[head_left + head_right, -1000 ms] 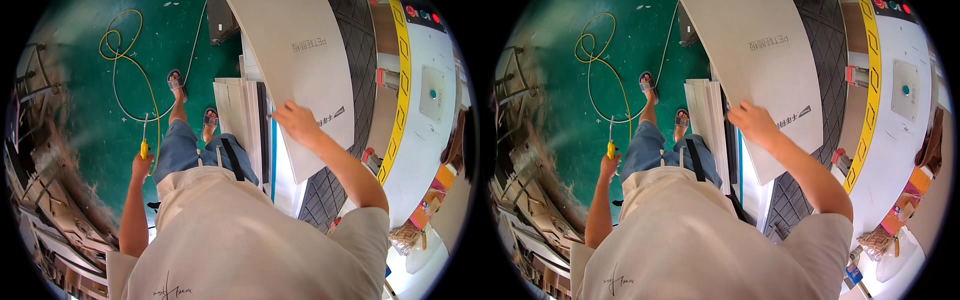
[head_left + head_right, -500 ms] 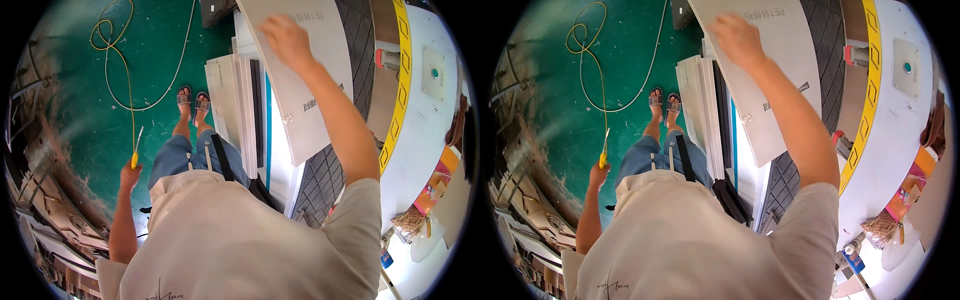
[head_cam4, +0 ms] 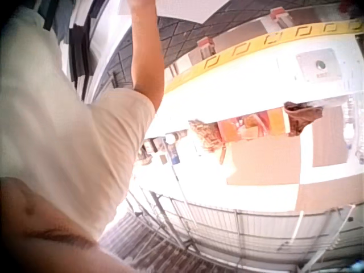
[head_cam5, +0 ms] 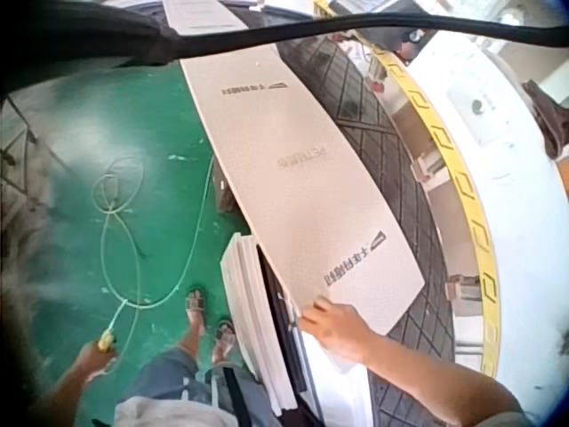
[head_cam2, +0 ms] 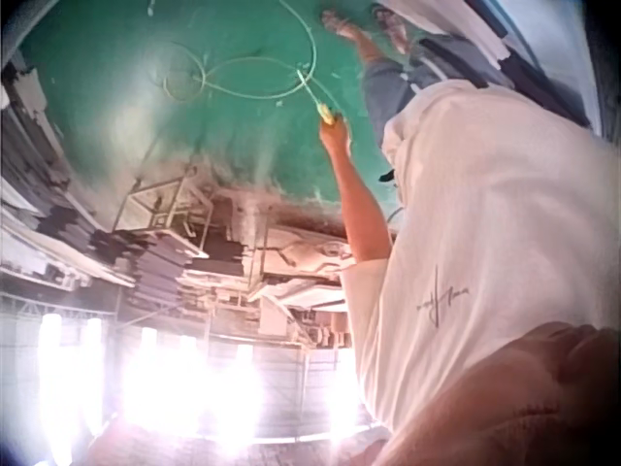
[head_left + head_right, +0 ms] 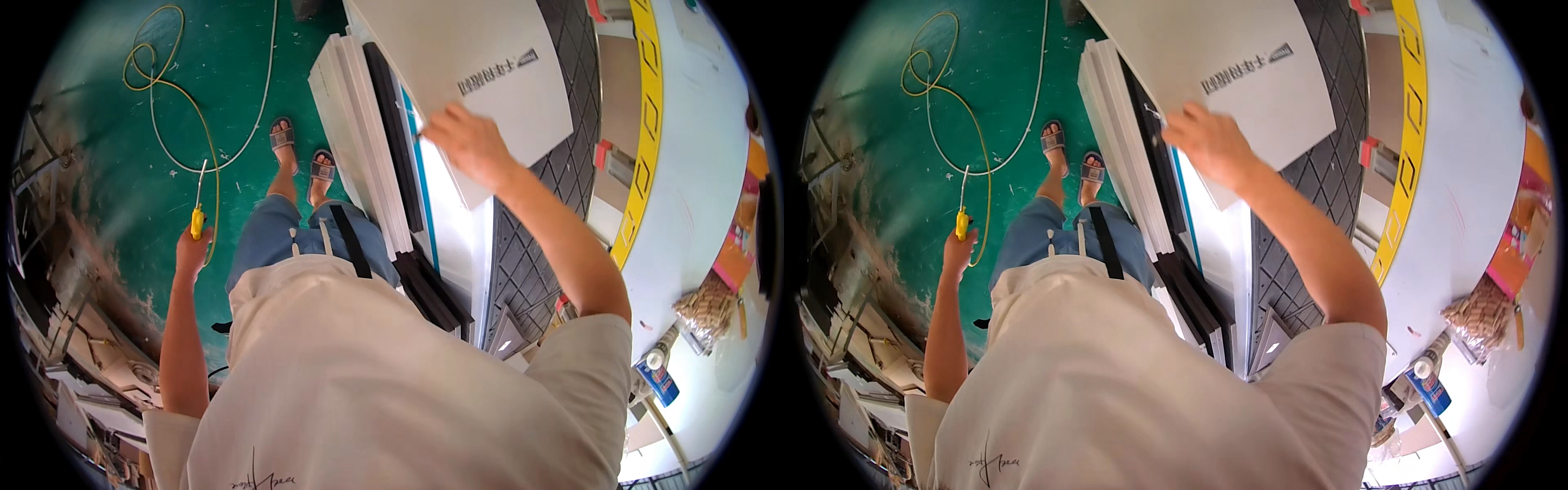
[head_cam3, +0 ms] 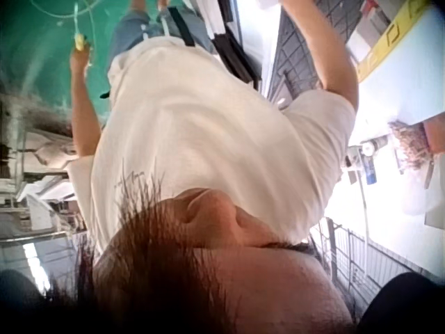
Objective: The person cleans a large white panel using a yellow air blower to remove dust and debris. They then use a small scraper to remove stickers and adhesive residue from the panel's surface. Finally, they apply a liquid from a small bottle to the panel and wipe it with a cloth.
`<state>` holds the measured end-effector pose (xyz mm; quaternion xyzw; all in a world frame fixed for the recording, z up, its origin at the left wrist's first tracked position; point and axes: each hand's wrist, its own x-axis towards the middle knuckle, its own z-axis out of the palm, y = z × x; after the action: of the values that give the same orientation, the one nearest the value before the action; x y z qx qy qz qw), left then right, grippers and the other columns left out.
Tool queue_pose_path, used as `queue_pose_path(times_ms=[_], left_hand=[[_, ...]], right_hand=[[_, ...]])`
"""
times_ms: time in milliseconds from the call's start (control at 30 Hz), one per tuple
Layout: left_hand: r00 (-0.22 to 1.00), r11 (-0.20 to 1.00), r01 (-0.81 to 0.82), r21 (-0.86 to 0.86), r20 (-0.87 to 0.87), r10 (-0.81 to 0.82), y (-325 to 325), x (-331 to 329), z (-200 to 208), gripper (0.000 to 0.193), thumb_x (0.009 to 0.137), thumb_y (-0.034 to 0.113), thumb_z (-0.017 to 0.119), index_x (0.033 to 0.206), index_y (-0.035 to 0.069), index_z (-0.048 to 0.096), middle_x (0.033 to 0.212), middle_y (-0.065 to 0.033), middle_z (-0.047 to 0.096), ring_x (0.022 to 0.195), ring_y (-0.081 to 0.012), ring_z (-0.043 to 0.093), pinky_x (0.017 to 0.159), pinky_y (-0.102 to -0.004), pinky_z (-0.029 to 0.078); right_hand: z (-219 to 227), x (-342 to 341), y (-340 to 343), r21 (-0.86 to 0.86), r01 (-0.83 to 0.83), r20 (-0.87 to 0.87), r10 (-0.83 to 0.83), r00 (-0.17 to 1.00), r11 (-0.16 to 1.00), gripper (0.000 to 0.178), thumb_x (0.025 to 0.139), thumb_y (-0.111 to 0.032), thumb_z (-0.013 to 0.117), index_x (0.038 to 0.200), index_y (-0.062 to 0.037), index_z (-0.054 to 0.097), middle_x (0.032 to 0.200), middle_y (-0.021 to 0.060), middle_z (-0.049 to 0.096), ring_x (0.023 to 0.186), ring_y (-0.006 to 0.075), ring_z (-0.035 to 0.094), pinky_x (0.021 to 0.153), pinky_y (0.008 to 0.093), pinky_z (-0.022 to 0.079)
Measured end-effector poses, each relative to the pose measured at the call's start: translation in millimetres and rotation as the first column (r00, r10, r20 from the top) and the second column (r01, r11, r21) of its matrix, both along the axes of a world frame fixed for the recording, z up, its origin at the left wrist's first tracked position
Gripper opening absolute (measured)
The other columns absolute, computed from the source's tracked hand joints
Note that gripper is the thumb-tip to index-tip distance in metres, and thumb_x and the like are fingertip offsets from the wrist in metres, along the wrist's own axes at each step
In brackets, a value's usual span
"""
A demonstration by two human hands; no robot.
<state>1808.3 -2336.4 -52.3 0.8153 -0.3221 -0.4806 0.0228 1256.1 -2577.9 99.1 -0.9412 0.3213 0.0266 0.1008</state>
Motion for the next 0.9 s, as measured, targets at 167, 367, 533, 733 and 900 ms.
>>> queue_pose_path(times_ms=[167, 367, 533, 733, 900], left_hand=[[0.982, 0.981, 0.189, 0.044, -0.012, -0.189, 20.3, -42.1, -2.5, 0.049, 0.090, 0.033, 0.071, 0.131, 0.007, 0.066, 0.094, -0.0135, 0.073, 0.084, -0.0261, 0.071, 0.077, -0.0378, 0.052], [0.950, 0.951, 0.308, -0.021, 0.069, -0.306, 32.9, -72.1, 11.9, 0.050, 0.090, 0.032, 0.073, 0.133, 0.008, 0.065, 0.115, -0.0217, 0.072, 0.109, -0.0401, 0.068, 0.091, -0.0439, 0.053], [0.856, 0.849, 0.508, -0.143, 0.192, -0.480, -5.8, -103.3, 65.3, 0.045, 0.091, 0.023, 0.072, 0.133, 0.010, 0.065, 0.118, -0.0203, 0.067, 0.111, -0.0409, 0.065, 0.092, -0.0448, 0.053], [0.821, 0.743, 0.572, -0.349, 0.239, -0.519, -53.7, -160.7, 135.0, 0.040, 0.089, 0.018, 0.073, 0.128, 0.010, 0.067, 0.121, -0.0129, 0.066, 0.111, -0.0376, 0.064, 0.092, -0.0419, 0.053], [0.825, 0.706, 0.551, -0.446, 0.164, -0.540, -82.8, -204.5, 161.2, 0.039, 0.087, 0.019, 0.075, 0.125, 0.012, 0.068, 0.121, -0.0125, 0.070, 0.108, -0.0361, 0.067, 0.090, -0.0418, 0.054]], right_hand=[[8.1, -92.3, 130.7, 0.124, 0.011, 0.023, -0.014, 1.000, 0.992, 0.016, 0.075, -0.008, 0.069, 0.090, -0.0133, 0.064, 0.091, -0.0023, 0.056, 0.091, 0.0184, 0.059, 0.061, 0.0331, 0.055], [13.0, -137.0, 163.5, 0.162, 0.140, -0.081, -0.129, 0.988, 0.977, 0.038, 0.068, 0.001, 0.072, 0.102, -0.0135, 0.069, 0.094, -0.0007, 0.060, 0.092, 0.0206, 0.061, 0.061, 0.0326, 0.057], [16.0, -97.5, 94.4, -0.010, 0.325, 0.251, -0.312, 0.916, 0.946, 0.030, 0.071, 0.002, 0.068, 0.097, -0.0124, 0.070, 0.092, 0.0001, 0.061, 0.097, 0.0221, 0.061, 0.065, 0.0331, 0.055], [-4.5, -74.6, 83.3, -0.024, 0.161, 0.267, -0.149, 0.952, 0.987, 0.012, 0.074, -0.005, 0.064, 0.085, -0.0097, 0.065, 0.085, 0.0029, 0.055, 0.091, 0.0243, 0.059, 0.085, 0.0377, 0.052], [-16.3, -148.0, 169.3, 0.061, -0.126, 0.072, 0.122, 0.990, 0.990, 0.007, 0.075, -0.009, 0.065, 0.082, -0.0089, 0.063, 0.083, 0.0034, 0.055, 0.091, 0.0238, 0.059, 0.093, 0.0416, 0.048]])
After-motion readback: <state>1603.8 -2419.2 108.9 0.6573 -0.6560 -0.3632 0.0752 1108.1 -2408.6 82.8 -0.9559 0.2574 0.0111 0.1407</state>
